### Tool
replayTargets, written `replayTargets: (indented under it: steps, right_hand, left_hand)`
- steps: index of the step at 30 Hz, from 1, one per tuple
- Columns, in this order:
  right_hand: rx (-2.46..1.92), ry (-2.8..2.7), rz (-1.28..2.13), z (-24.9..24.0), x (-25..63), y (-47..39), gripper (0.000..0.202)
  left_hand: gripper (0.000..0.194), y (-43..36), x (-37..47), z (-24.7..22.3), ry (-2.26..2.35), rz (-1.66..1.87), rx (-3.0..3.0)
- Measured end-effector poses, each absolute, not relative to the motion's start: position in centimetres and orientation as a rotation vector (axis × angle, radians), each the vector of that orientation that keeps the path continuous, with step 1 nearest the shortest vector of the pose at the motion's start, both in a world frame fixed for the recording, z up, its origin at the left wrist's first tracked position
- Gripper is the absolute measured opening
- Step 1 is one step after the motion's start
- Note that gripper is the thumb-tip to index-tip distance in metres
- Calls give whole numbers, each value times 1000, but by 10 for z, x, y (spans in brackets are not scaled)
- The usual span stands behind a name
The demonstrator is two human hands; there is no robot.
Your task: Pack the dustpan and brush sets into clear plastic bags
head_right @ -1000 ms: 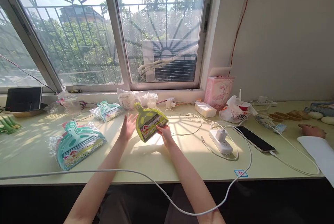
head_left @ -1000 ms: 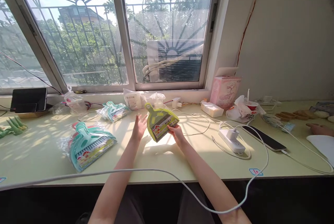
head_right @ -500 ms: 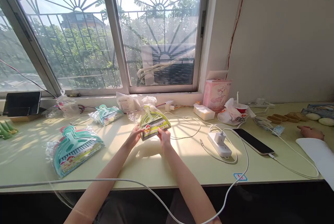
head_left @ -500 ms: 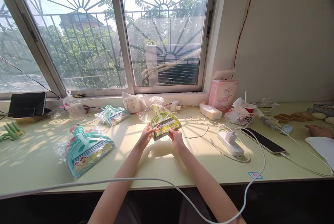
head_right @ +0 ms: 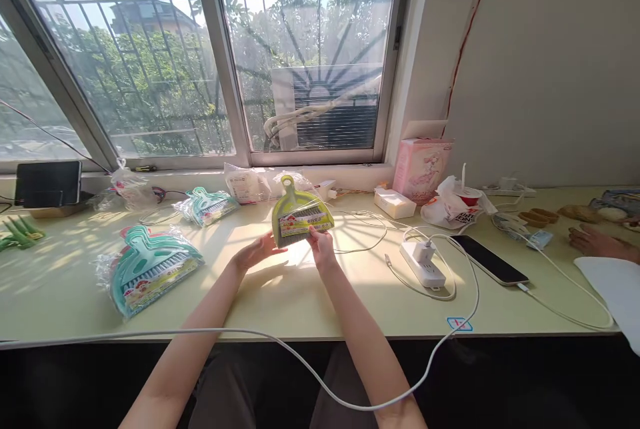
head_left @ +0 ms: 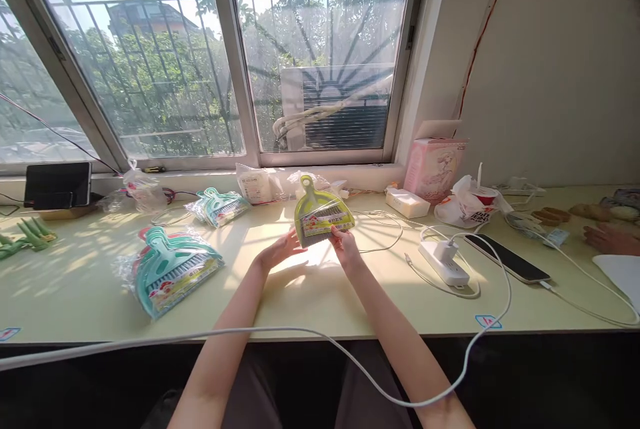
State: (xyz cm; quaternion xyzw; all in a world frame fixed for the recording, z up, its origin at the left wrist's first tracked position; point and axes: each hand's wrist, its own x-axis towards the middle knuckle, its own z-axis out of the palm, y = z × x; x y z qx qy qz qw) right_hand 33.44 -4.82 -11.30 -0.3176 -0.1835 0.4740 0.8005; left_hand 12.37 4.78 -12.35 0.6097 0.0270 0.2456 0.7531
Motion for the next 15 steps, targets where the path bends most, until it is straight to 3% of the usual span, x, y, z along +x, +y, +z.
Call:
replayTargets:
  steps: [4,7,11,15]
  right_hand:
    - [-662,-584,1175,-115,325,-49,30]
    - [-673,-733,1291,-121,310,-51,40]
    - [-709,-829,1359,-124,295,-54,41]
    - [-718,-765,1293,-118,289,-57,31]
  left_hand:
    - [93,52,118,-103,112,983,1018]
    - [82,39,126,-84,118,1144,922]
    - [67,12,154,-76,44,1062,973]
    - [79,4,187,-90,-13,891,1030]
